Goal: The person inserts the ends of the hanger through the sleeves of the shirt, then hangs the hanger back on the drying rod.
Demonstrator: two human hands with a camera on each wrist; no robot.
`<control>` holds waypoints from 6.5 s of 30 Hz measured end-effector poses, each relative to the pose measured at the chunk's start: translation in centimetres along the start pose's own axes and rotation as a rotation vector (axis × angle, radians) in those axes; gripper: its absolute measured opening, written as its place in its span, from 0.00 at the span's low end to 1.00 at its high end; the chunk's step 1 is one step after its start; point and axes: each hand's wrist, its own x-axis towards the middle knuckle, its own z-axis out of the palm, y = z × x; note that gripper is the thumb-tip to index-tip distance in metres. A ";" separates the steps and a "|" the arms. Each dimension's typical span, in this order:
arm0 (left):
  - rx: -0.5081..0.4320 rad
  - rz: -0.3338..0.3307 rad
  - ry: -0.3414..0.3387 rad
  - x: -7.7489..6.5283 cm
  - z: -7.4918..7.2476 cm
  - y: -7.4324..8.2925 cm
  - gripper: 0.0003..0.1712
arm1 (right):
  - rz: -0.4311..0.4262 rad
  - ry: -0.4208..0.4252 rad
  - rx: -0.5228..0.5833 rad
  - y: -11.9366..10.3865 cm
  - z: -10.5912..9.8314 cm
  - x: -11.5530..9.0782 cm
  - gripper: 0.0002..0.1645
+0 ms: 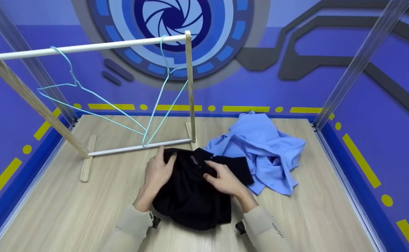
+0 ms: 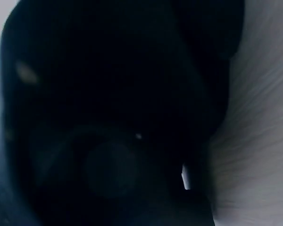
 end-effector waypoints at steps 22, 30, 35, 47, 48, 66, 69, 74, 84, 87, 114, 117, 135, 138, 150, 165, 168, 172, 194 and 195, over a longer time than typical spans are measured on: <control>-0.007 0.049 -0.075 -0.1 -0.2 0.3 0.27 | -0.053 0.201 -0.083 -1.1 -2.5 0.8 0.26; -0.002 0.093 -0.106 -0.3 -0.4 0.3 0.22 | -0.008 0.360 -0.172 -1.2 -4.1 1.2 0.25; -0.025 0.076 -0.178 -0.3 -0.7 0.1 0.26 | 0.028 0.384 -0.196 -0.6 -4.6 1.4 0.27; -0.040 0.077 -0.164 -0.2 -1.1 -0.2 0.26 | 0.046 0.339 -0.220 1.2 -4.0 1.4 0.27; -0.032 0.081 -0.158 -0.2 -1.1 -0.2 0.25 | 0.044 0.336 -0.222 1.3 -3.9 1.3 0.27; -0.015 0.204 -0.147 -0.1 -1.2 -0.8 0.14 | 0.057 0.294 -0.279 2.0 -2.9 0.5 0.26; -0.048 0.186 -0.169 -0.1 -1.1 -0.9 0.15 | 0.048 0.300 -0.274 1.9 -3.1 0.3 0.28; -0.070 0.205 -0.170 0.0 -1.2 -1.1 0.15 | -0.005 0.327 -0.270 1.7 -3.5 -0.3 0.35; -0.098 0.119 -0.294 0.3 -1.6 -1.2 0.23 | -0.211 0.388 -0.189 1.5 -5.0 -1.3 0.12; -0.122 0.116 -0.328 0.4 -1.7 -1.3 0.24 | -0.279 0.380 -0.142 1.4 -5.5 -1.7 0.18; -0.156 0.198 -0.395 0.5 -2.3 -2.4 0.30 | -0.103 -0.177 -0.025 2.2 -6.4 -4.0 0.26; -0.165 0.208 -0.384 0.4 -2.3 -2.4 0.28 | -0.088 -0.151 -0.032 2.0 -6.1 -3.8 0.23; -0.285 0.250 -0.206 0.4 -2.8 -2.1 0.16 | -0.198 0.188 0.011 -3.1 -6.1 -2.5 0.12; -0.311 0.281 -0.187 0.4 -2.7 -2.3 0.16 | -0.250 0.228 0.030 -3.7 -6.2 -2.3 0.12; -0.367 0.361 -0.263 0.5 -3.0 -2.0 0.17 | -0.211 0.330 0.018 -4.9 -6.9 -1.4 0.12; -0.356 0.375 -0.433 0.3 -2.8 -2.1 0.24 | -0.292 0.479 -0.076 -6.1 -8.0 -0.2 0.13; -0.351 0.353 -0.483 0.2 -2.8 -2.2 0.24 | -0.338 0.490 -0.087 -6.3 -8.3 -0.1 0.14; -0.303 0.345 -0.525 0.1 -3.0 -2.2 0.22 | -0.373 0.502 -0.089 -6.4 -8.8 -0.1 0.14; -0.166 0.353 -0.506 0.2 -4.2 -5.0 0.13 | -0.348 0.590 -0.095 -7.0 -10.6 -0.1 0.12; -0.154 0.355 -0.507 0.2 -4.3 -5.1 0.12 | -0.341 0.596 -0.099 -7.0 -10.6 -0.2 0.12</control>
